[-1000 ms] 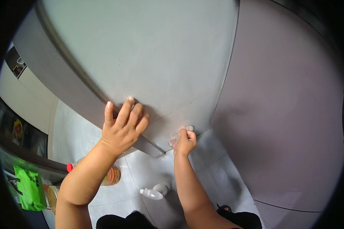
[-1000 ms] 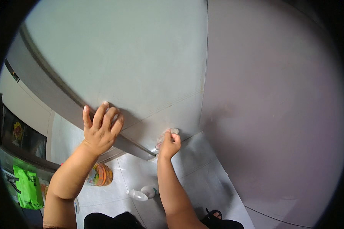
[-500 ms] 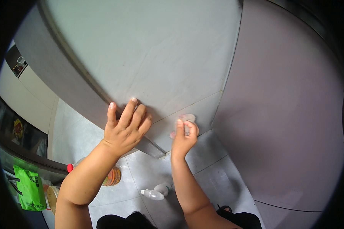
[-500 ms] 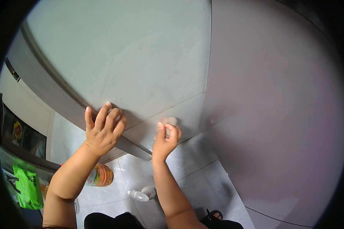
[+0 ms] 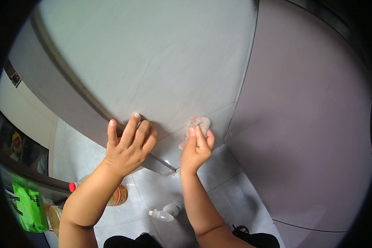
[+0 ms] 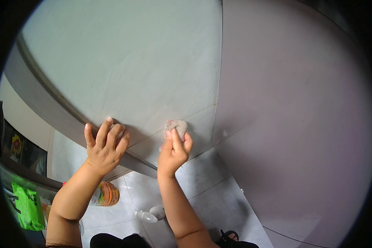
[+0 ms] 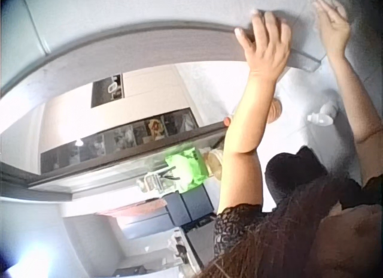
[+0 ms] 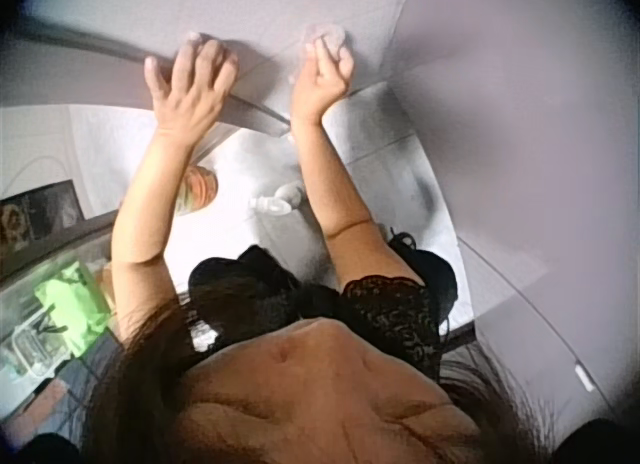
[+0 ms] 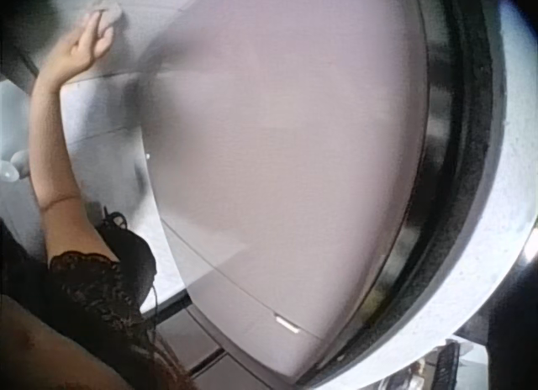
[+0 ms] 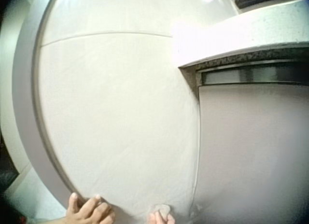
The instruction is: The person wipes a vertical wall surface with a cloth, moving from upper sections down to the baseboard and corner. They repeatedly rub the wall and the junction with the floor, occasionally folding the cloth to use a clean side.
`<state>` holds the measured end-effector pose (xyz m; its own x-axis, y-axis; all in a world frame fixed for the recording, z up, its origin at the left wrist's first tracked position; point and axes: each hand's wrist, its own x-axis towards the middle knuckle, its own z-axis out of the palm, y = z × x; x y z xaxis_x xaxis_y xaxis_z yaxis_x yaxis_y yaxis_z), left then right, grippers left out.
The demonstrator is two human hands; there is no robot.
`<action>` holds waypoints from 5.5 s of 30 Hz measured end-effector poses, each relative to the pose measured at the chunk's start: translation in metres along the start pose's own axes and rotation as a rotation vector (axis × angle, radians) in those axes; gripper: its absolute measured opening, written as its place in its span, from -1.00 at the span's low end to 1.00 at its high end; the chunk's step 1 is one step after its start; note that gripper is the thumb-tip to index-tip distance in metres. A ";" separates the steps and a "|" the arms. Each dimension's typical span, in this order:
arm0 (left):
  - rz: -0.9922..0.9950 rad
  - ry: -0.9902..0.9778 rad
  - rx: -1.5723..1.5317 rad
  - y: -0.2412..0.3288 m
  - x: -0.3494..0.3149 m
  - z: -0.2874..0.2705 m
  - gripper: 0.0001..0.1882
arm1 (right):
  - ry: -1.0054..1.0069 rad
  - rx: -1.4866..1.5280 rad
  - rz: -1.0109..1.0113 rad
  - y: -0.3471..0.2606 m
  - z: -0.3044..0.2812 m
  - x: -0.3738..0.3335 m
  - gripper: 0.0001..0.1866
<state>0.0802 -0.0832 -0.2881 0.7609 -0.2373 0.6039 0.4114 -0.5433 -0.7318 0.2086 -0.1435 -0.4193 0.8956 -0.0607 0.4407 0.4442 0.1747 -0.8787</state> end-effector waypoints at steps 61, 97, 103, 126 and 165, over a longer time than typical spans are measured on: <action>-0.023 0.046 0.020 0.000 0.002 0.004 -0.80 | -0.015 0.054 0.238 -0.017 0.000 0.039 -0.74; -0.012 0.062 0.038 -0.001 0.003 0.004 -0.94 | 0.012 -0.142 -0.611 -0.028 0.010 0.027 -0.69; -0.016 0.062 0.042 -0.002 0.002 0.004 -0.95 | 0.043 -0.240 -0.677 -0.046 0.015 0.053 -0.70; -0.019 0.058 0.002 -0.001 0.000 0.001 -0.95 | -0.051 -0.235 -0.669 -0.035 0.001 0.015 -0.85; 0.095 0.153 -0.502 -0.025 -0.011 -0.010 -0.96 | -0.195 0.179 -0.549 -0.018 0.012 -0.008 -0.79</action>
<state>0.0568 -0.0750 -0.2728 0.6857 -0.3985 0.6091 0.0252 -0.8233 -0.5670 0.1933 -0.1341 -0.4046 0.5086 -0.0110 0.8609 0.8139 0.3325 -0.4765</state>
